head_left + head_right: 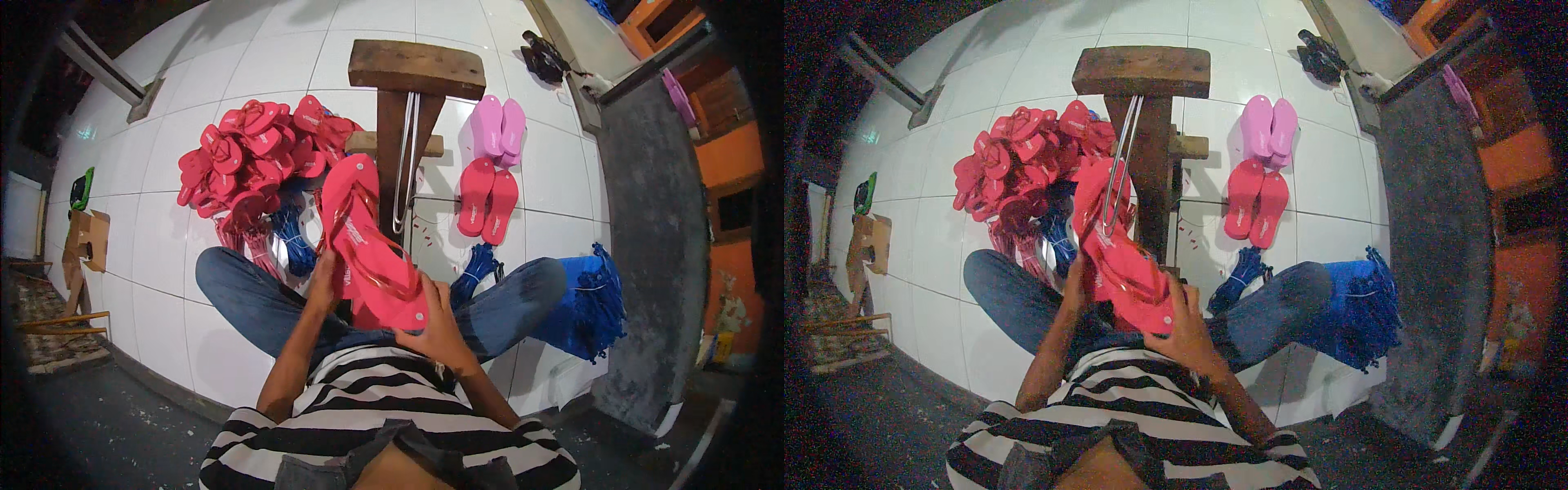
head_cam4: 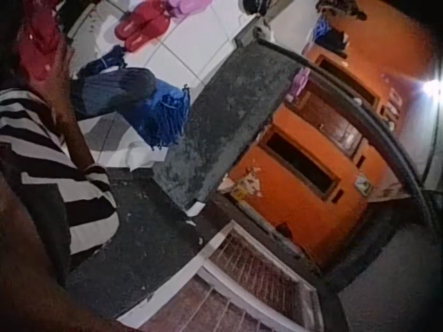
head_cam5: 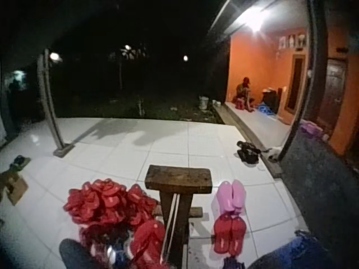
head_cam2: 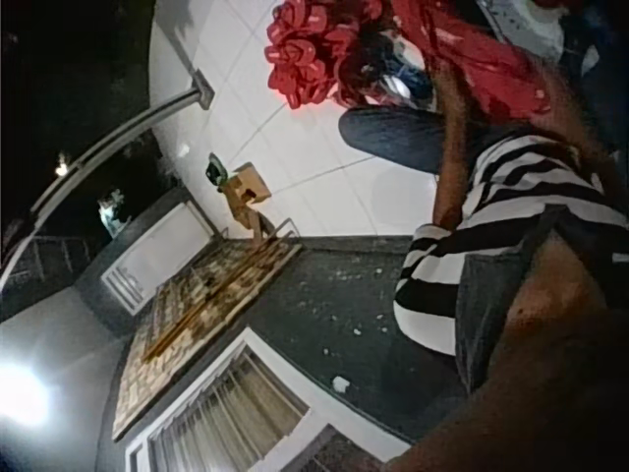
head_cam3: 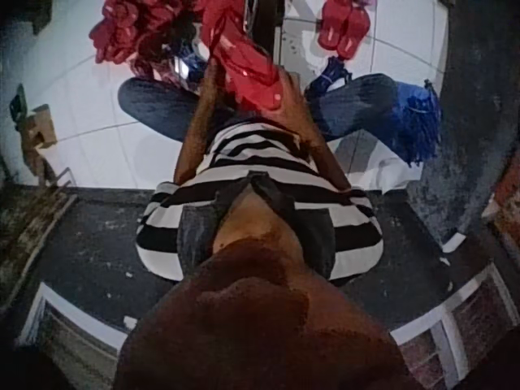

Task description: The person assembles flip-flops by using a manual press tool to insert red straps into pre-cut holes in pink soles, handling multiple soles one at a time and placing them onto a stack.

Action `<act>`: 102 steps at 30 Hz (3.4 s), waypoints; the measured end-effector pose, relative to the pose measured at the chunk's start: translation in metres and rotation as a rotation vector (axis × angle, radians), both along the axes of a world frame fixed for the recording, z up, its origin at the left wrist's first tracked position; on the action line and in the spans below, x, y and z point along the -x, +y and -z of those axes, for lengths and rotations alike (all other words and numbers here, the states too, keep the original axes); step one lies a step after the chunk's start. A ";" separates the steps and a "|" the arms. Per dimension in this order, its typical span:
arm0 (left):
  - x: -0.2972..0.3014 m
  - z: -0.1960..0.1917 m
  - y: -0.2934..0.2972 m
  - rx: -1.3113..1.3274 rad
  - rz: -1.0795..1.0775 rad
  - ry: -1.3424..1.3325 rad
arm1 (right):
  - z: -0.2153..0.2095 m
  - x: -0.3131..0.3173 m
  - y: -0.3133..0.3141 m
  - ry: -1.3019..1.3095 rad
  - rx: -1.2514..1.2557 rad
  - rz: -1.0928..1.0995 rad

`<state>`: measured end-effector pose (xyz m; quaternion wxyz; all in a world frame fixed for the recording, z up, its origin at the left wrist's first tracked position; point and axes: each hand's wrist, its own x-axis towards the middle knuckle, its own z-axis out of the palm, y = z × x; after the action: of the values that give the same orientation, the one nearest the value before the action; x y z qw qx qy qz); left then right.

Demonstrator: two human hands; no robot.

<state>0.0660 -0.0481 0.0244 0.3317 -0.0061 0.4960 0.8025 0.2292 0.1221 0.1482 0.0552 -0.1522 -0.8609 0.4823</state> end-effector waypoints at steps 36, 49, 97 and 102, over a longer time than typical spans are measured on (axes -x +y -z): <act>0.185 -0.014 -0.009 -0.018 -0.486 0.048 | 0.134 0.080 0.012 0.133 0.250 0.461; -0.001 0.066 0.014 0.341 0.201 0.148 | 0.260 0.123 0.175 -0.494 -0.614 0.891; 0.044 -0.201 0.068 -0.313 -0.072 1.316 | -0.083 0.087 0.031 0.875 -0.256 0.089; 0.049 -0.208 0.073 -0.365 -0.098 1.344 | -0.095 0.090 0.033 0.888 -0.269 0.074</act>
<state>0.0168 0.0246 0.2321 -0.0880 0.5252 0.4502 0.7168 0.1391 0.1553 0.2429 0.4550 0.0469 -0.8028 0.3824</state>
